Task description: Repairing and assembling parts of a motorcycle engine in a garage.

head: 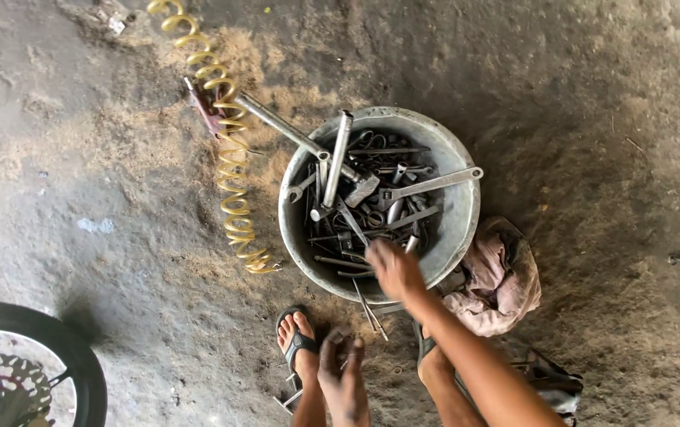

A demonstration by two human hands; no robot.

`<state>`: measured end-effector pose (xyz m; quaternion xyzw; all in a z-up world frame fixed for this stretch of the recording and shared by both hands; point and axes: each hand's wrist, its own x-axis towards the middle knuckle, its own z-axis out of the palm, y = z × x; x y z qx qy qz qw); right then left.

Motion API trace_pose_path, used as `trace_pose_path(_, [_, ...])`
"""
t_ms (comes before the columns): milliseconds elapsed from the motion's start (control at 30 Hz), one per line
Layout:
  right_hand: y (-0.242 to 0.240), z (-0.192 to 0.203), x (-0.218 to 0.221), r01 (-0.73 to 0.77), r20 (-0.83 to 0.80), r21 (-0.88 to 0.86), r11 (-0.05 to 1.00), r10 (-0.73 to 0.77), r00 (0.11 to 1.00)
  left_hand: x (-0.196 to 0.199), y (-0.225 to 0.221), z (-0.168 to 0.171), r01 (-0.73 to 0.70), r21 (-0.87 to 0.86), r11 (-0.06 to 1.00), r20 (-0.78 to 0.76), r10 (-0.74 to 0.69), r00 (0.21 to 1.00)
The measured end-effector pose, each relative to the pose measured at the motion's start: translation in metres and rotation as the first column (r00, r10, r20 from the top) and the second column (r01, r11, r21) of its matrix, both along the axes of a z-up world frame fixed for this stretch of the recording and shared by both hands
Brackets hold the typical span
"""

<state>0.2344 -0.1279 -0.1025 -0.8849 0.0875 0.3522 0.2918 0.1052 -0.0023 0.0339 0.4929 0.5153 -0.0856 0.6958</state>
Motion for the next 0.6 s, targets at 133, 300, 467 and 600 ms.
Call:
trace_pose_path(133, [0.005,0.037,-0.072,-0.028,0.034,0.61,0.792,0.009,0.999,0.031,0.007,0.032,0.289,0.269,0.919,-0.083,-0.277,0.957])
trace_pose_path(300, [0.034,0.051,-0.009,0.209,-0.227,0.469,0.858,-0.111,0.967,-0.009,0.013,-0.005,0.282,-0.04,0.958,-0.28,-0.282,0.918])
trace_pose_path(467, [0.053,-0.038,0.117,-0.495,0.503,-0.278,0.823,0.563,0.656,0.02,0.023,0.023,-0.263,-0.313,0.912,-0.207,0.205,0.957])
trace_pose_path(600, [0.065,-0.039,0.187,-0.574,0.282,-0.729,0.373,0.928,0.244,0.026,0.026,0.032,-0.413,-0.358,0.837,-0.223,0.353,0.909])
